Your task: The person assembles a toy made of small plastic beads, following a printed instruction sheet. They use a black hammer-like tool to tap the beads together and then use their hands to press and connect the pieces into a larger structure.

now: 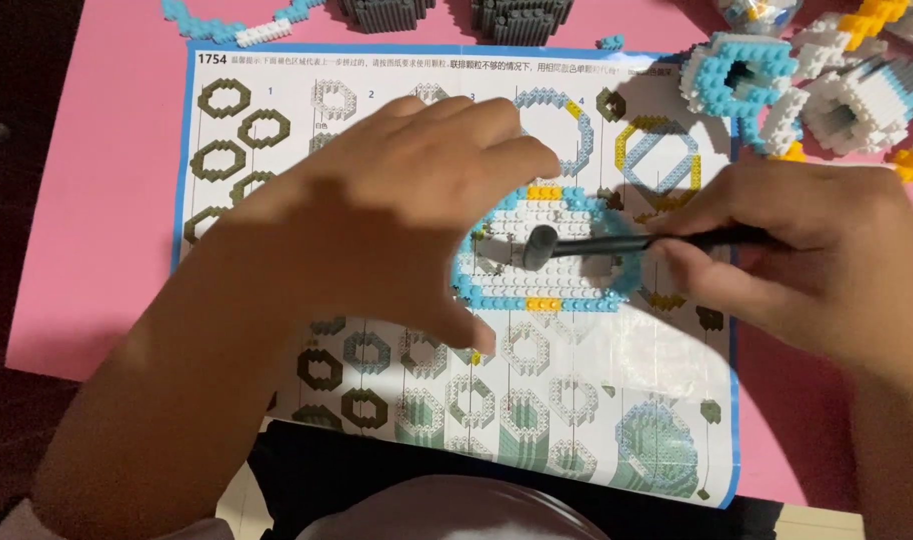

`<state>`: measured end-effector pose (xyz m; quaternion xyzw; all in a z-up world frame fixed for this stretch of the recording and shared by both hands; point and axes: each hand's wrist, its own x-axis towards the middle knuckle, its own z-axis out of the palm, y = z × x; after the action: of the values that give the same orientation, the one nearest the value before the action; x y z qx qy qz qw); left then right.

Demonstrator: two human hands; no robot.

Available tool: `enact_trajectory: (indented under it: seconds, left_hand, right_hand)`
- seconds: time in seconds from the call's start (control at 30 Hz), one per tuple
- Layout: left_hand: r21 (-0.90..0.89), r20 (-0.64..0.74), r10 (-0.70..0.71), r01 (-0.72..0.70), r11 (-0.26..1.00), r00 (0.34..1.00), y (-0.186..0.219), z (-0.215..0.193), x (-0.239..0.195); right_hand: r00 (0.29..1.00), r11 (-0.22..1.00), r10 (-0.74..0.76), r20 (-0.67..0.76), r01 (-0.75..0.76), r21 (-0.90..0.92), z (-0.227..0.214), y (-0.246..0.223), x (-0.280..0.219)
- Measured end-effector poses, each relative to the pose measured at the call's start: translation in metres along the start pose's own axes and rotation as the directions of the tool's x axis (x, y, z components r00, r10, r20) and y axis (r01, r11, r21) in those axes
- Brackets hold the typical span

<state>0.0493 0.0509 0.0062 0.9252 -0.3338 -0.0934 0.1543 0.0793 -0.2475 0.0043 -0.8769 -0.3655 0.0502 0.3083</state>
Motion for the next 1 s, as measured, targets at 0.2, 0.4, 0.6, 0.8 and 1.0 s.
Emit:
enact_trajectory:
  seconds: [0.2, 0.4, 0.6, 0.8, 1.0]
  left_hand:
    - [0.022, 0.154, -0.118, 0.116, 0.993, 0.981, 0.002, -0.005, 0.006]
    - [0.060, 0.060, -0.068, 0.064, 0.996, 0.996, -0.004, 0.005, 0.004]
    - [0.040, 0.125, -0.107, 0.103, 0.994, 0.986, -0.002, 0.000, 0.006]
    - [0.036, 0.127, -0.119, 0.116, 0.993, 0.985, -0.002, 0.001, 0.006]
    - [0.007, 0.188, -0.151, 0.153, 0.988, 0.970, 0.002, -0.006, 0.008]
  right_hand:
    - [0.995, 0.993, -0.102, -0.020, 0.103, 0.059, 0.007, -0.002, -0.002]
    - [0.991, 0.990, 0.130, -0.026, -0.132, -0.048, -0.006, -0.016, -0.003]
    - [0.978, 0.982, 0.190, -0.082, -0.188, 0.031, -0.002, -0.014, -0.007]
    - [0.978, 0.986, 0.153, -0.141, -0.141, 0.087, 0.003, -0.012, -0.010]
    - [0.978, 0.981, 0.157, -0.137, -0.137, 0.140, -0.001, -0.014, -0.012]
